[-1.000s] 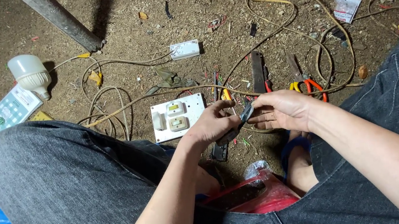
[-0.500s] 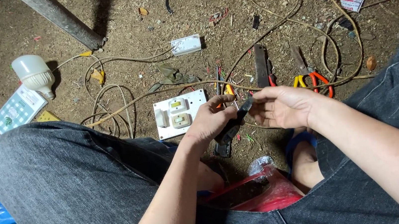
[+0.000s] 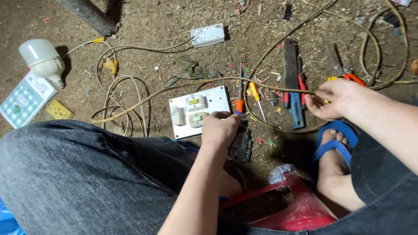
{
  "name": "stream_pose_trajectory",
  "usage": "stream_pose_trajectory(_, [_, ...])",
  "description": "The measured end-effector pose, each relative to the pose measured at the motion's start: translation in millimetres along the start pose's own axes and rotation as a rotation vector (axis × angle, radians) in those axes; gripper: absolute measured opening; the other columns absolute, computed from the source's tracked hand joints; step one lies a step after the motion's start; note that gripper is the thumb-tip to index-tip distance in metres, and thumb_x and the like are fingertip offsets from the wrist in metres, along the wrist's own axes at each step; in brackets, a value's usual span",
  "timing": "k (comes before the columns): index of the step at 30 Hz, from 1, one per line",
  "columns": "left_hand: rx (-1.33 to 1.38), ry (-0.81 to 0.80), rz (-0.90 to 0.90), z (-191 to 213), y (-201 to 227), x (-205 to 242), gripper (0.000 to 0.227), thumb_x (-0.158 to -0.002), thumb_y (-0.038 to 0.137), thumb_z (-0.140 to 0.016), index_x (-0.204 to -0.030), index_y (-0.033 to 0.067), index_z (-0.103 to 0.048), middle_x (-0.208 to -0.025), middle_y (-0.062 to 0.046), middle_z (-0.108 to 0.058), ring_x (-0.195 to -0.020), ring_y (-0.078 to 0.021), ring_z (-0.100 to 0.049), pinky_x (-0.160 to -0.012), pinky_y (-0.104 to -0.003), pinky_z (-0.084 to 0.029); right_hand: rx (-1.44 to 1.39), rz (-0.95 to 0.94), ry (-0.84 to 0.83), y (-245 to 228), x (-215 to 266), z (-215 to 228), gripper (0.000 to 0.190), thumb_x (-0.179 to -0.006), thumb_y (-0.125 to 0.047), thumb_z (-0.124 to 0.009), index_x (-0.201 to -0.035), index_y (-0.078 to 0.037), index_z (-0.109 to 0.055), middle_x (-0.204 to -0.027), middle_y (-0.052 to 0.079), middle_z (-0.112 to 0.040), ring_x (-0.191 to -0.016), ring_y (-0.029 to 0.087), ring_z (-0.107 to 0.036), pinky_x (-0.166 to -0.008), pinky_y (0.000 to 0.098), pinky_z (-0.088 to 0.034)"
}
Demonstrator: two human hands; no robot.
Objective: The person sits on the ground wiring a light switch and socket panel. They pick up the white switch plate, turn it over to view the wiring on the back, then strip and prepare electrical wires by hand and with a screwdriver, pliers, and scissors, connecting wire ends to the switch terminals.
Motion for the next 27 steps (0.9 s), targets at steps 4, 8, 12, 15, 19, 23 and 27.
stream_pose_trajectory(4, [-0.049, -0.023, 0.032, -8, 5, 12, 0.057, -0.07, 0.043, -0.076, -0.123, 0.0211, -0.077, -0.101, -0.006, -0.081, -0.108, -0.0263, -0.076, -0.093, -0.042, -0.061, -0.116, 0.026, 0.036, -19, -12, 4, 0.048, -0.101, -0.029, -0.065, -0.143, -0.014, -0.047, -0.134, 0.008, -0.057, -0.113, 0.019, -0.072, -0.09, 0.0433, -0.071])
stream_pose_trajectory(8, [-0.07, -0.104, -0.004, 4, 22, 30, 0.044, -0.087, 0.026, -0.075, -0.124, 0.0033, -0.07, -0.09, -0.01, -0.078, -0.073, -0.0155, -0.072, -0.07, -0.026, -0.059, -0.208, 0.084, 0.036, -14, -5, 14, 0.026, -0.104, -0.024, -0.058, -0.123, -0.006, -0.057, -0.13, 0.011, -0.065, -0.11, 0.03, -0.071, -0.093, 0.0432, -0.07])
stream_pose_trajectory(12, [-0.068, -0.123, -0.025, -2, 23, 31, 0.043, -0.086, 0.025, -0.075, -0.125, 0.0067, -0.069, -0.091, -0.009, -0.078, -0.075, -0.0148, -0.073, -0.073, -0.025, -0.058, -0.33, 0.105, 0.026, -13, 1, 13, 0.023, -0.104, -0.022, -0.059, -0.122, -0.009, -0.058, -0.138, 0.014, -0.06, -0.118, 0.034, -0.069, -0.095, 0.0482, -0.071])
stream_pose_trajectory(15, [-0.031, -0.136, -0.018, -2, 24, 33, 0.044, -0.086, 0.024, -0.074, -0.126, 0.0069, -0.068, -0.087, -0.008, -0.077, -0.071, -0.0132, -0.072, -0.068, -0.024, -0.058, -0.375, 0.113, 0.0, -13, 12, 8, 0.03, -0.104, -0.02, -0.059, -0.129, -0.005, -0.053, -0.142, 0.017, -0.057, -0.123, 0.037, -0.068, -0.1, 0.0494, -0.071])
stream_pose_trajectory(19, [-0.02, -0.139, -0.014, -2, 25, 35, 0.046, -0.086, 0.024, -0.073, -0.128, 0.0061, -0.066, -0.095, -0.011, -0.078, -0.07, -0.0143, -0.073, -0.067, -0.025, -0.059, -0.437, 0.106, -0.073, -20, 9, 12, 0.033, -0.103, -0.016, -0.061, -0.13, 0.0, -0.052, -0.137, 0.025, -0.061, -0.121, 0.038, -0.07, -0.102, 0.0498, -0.071])
stream_pose_trajectory(23, [-0.031, -0.146, -0.037, -6, 21, 30, 0.048, -0.087, 0.026, -0.072, -0.129, 0.0053, -0.065, -0.098, -0.012, -0.078, -0.071, -0.0151, -0.071, -0.066, -0.026, -0.058, -0.573, 0.128, -0.044, -19, 10, 19, 0.045, -0.102, -0.013, -0.065, -0.141, 0.002, -0.05, -0.14, 0.027, -0.059, -0.125, 0.041, -0.07, -0.103, 0.055, -0.07])
stream_pose_trajectory(27, [0.009, -0.143, -0.061, -9, 22, 28, 0.046, -0.086, 0.022, -0.073, -0.127, 0.0025, -0.066, -0.098, -0.013, -0.078, -0.075, -0.0157, -0.074, -0.071, -0.026, -0.06, -0.55, 0.097, -0.068, -29, 2, 27, 0.037, -0.101, -0.013, -0.065, -0.133, 0.002, -0.055, -0.134, 0.024, -0.063, -0.114, 0.035, -0.069, -0.091, 0.0486, -0.072])
Point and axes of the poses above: each hand's wrist, its own x-axis away from the middle knuckle, its own z-axis out of the back of the hand, y = z × x, the point moved 2 cm from there along -x, towards the middle knuckle
